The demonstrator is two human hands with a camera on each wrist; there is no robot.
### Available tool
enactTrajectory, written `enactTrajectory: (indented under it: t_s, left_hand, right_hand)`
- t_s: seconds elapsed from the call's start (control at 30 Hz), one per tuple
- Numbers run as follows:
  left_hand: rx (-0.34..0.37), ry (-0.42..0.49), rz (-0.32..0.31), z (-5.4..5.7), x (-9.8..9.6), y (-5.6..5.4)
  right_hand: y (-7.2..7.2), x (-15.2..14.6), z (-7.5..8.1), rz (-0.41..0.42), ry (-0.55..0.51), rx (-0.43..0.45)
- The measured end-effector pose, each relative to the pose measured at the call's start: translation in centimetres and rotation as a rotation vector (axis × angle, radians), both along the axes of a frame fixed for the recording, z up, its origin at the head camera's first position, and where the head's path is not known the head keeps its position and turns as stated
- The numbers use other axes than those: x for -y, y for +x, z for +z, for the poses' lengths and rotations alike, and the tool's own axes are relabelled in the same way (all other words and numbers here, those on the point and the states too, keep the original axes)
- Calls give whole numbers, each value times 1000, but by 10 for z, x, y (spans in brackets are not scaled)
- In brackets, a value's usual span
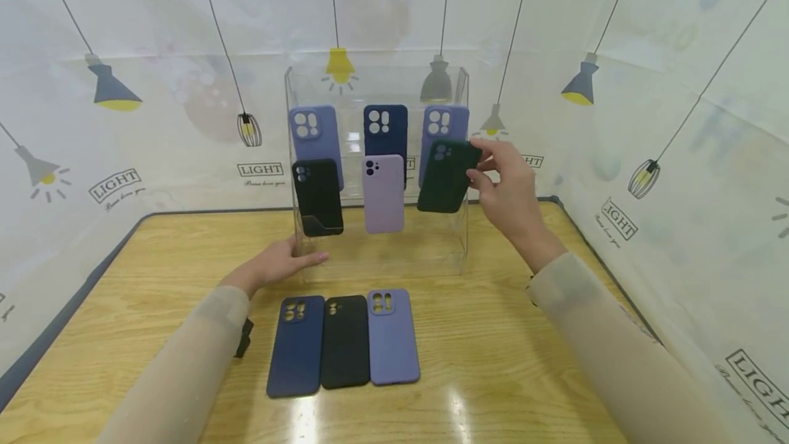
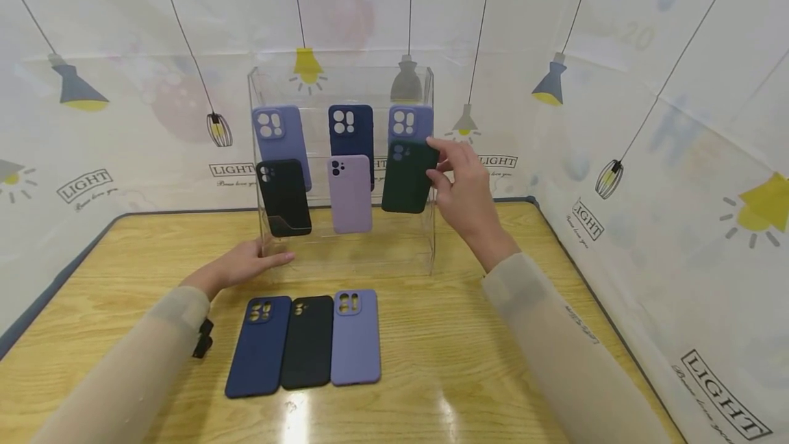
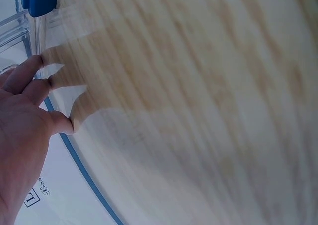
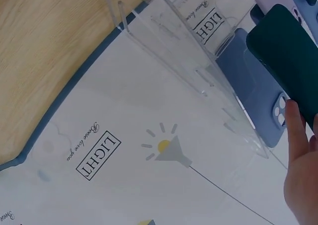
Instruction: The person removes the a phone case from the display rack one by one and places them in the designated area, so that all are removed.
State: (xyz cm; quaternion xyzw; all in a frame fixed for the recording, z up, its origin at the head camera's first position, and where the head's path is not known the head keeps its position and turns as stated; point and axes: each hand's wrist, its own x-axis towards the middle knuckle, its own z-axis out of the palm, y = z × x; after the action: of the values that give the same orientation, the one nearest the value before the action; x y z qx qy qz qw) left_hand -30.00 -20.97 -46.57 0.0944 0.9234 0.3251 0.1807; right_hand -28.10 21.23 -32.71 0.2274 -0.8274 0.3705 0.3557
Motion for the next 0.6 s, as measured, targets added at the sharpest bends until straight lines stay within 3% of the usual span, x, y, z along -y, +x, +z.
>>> enactTrajectory:
  t_s: [0.3,0.6]
  left_hand:
    - [1,0,2,1,0,0]
    - [6,-8,5,1,0,0]
  right_hand:
    - [16,4,-2,94,25,176]
    - [29,4,-23,132,65,536]
